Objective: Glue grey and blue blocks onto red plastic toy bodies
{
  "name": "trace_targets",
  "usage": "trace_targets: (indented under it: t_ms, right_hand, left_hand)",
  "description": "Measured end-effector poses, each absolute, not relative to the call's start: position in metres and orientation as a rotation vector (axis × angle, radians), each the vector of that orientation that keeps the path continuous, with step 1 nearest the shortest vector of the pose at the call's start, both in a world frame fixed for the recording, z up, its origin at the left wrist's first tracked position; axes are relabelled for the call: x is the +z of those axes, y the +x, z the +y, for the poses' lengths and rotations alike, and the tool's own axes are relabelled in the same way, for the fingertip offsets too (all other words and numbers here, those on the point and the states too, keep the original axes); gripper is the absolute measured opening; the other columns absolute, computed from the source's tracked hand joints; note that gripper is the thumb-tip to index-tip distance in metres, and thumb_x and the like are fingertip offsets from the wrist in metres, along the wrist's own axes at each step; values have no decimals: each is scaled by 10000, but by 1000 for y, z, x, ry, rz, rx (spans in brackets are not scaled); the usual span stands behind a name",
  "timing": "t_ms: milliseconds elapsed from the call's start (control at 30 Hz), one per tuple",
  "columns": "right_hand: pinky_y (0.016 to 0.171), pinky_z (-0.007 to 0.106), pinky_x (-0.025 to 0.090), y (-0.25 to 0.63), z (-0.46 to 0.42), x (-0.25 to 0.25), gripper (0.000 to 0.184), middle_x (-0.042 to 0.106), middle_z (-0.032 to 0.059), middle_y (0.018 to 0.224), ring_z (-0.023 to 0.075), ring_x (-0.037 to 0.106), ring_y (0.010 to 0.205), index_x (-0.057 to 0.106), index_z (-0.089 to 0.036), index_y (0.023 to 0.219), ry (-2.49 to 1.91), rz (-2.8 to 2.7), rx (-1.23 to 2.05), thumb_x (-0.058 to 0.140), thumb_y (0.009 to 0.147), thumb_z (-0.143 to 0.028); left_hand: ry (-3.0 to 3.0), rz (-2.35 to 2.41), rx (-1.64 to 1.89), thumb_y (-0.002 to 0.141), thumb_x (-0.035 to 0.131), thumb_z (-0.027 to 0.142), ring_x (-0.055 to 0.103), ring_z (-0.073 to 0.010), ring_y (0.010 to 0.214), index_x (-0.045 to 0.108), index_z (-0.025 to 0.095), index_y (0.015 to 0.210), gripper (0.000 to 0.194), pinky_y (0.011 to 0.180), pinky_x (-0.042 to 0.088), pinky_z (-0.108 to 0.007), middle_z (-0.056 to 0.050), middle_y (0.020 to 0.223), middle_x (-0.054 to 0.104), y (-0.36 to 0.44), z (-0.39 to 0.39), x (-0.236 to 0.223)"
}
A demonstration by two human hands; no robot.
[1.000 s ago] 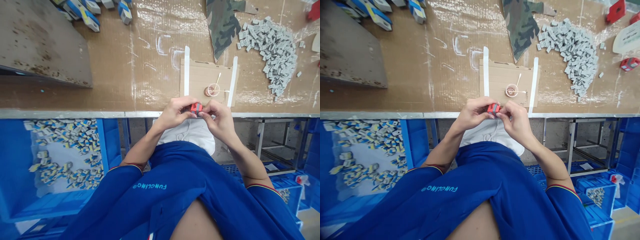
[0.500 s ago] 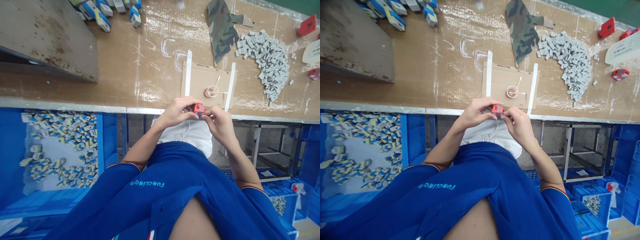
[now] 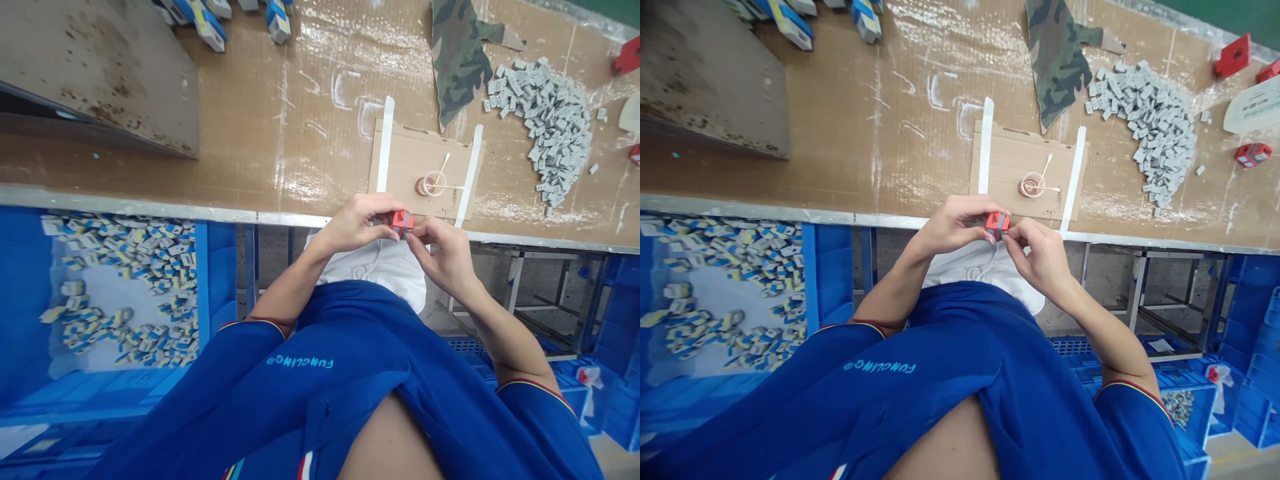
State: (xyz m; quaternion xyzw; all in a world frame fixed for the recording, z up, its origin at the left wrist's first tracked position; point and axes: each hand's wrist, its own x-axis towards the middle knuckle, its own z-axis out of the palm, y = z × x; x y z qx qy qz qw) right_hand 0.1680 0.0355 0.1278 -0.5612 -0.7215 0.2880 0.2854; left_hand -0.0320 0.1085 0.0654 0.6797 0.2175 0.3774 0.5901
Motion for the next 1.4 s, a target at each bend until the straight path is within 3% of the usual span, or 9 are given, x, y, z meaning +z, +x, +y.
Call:
trace_targets:
  t_ms: [200,433,533,900,1200,1400]
  right_hand:
    - [610,242,549,178,36,141,113,756,17,795,142,680,650,632,-229,856,-1487,-2054,838,620,958,-180]
    - [513,233,371,172,37,126,225,568,-58,587,101,497,489,453,-251,711,-1499,-2070,837,609,850,-166]
    - [505,227,346,168,35,119,232,515,-75,560,93,458,471,408,-258,708,-1488,-2025,796,583,827,-162]
    - [528,240,339,160,26,128,218,576,-48,607,109,488,511,438,-253,759,-1586,-2050,523,586,900,-176]
    - [507,241,308,155,33,118,228,506,-73,556,98,431,467,394,-261,740,-1619,-1972,667,577,856,-189]
    - [543,247,350,162,29,132,244,540,-54,608,107,452,517,429,-256,755,-1514,-2041,706,571,947,-210]
  left_hand:
    - [1314,481,778,804,892,454,767,-164,837,767,144,1108,452,796,618,-264,-79,961,796,-30,107,67]
    - [1469,498,755,805,887,459,716,-150,787,802,152,1070,414,739,573,-247,-75,931,799,-34,111,66]
    - [1563,495,757,836,854,484,692,-147,762,804,161,1065,398,722,551,-250,-75,914,798,-36,113,67]
    - [1577,553,806,854,835,502,724,-159,820,782,178,1131,429,759,580,-256,-80,964,783,-33,107,65]
    - [1574,573,805,877,817,480,701,-159,834,780,168,1117,395,752,560,-261,-84,966,769,-36,107,64]
    - [1549,518,825,877,824,454,718,-156,836,783,180,1121,369,770,575,-259,-79,978,783,-36,106,68]
